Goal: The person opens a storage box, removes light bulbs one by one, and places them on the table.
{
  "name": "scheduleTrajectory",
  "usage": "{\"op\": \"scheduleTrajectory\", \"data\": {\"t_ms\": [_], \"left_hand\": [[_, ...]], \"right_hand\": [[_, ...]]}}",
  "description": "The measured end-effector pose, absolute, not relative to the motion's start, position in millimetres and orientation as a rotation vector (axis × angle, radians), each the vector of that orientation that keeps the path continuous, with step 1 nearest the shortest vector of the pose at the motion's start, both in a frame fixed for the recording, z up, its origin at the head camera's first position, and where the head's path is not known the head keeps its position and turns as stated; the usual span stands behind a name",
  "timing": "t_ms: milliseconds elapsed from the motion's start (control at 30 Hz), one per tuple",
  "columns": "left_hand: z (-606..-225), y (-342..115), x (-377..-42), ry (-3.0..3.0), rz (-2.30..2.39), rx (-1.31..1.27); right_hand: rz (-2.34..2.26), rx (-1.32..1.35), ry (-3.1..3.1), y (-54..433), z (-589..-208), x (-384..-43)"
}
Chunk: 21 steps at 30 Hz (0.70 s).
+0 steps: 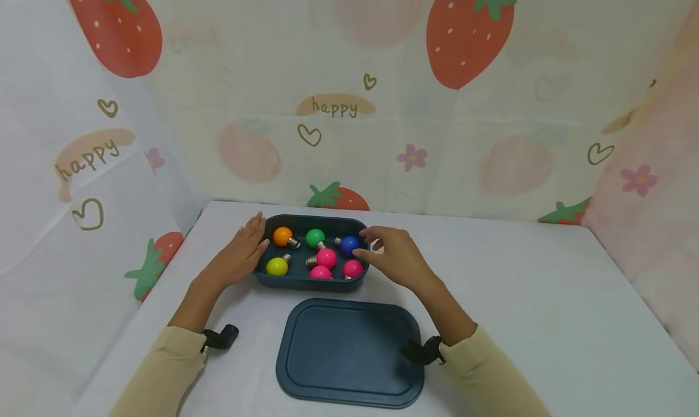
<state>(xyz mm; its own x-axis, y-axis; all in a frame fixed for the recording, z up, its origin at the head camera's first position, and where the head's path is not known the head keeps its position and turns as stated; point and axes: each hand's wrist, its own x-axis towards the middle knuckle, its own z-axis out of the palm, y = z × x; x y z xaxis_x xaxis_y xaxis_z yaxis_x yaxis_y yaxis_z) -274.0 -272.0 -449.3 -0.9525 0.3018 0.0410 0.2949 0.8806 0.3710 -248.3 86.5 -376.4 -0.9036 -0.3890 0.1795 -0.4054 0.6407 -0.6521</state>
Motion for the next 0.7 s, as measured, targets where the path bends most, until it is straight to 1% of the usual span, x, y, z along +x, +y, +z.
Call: {"op": "scheduleTrajectory", "data": {"t_ms": [267, 700], "left_hand": [[-450, -272, -274, 3.030, 0.597, 0.461], [-453, -273, -276, 3.043, 0.602, 0.476]], "right_hand": [[1.082, 0.940, -2.807, 55, -374, -256], [0.828, 1.284, -2.765, 18, -373, -273]]}}
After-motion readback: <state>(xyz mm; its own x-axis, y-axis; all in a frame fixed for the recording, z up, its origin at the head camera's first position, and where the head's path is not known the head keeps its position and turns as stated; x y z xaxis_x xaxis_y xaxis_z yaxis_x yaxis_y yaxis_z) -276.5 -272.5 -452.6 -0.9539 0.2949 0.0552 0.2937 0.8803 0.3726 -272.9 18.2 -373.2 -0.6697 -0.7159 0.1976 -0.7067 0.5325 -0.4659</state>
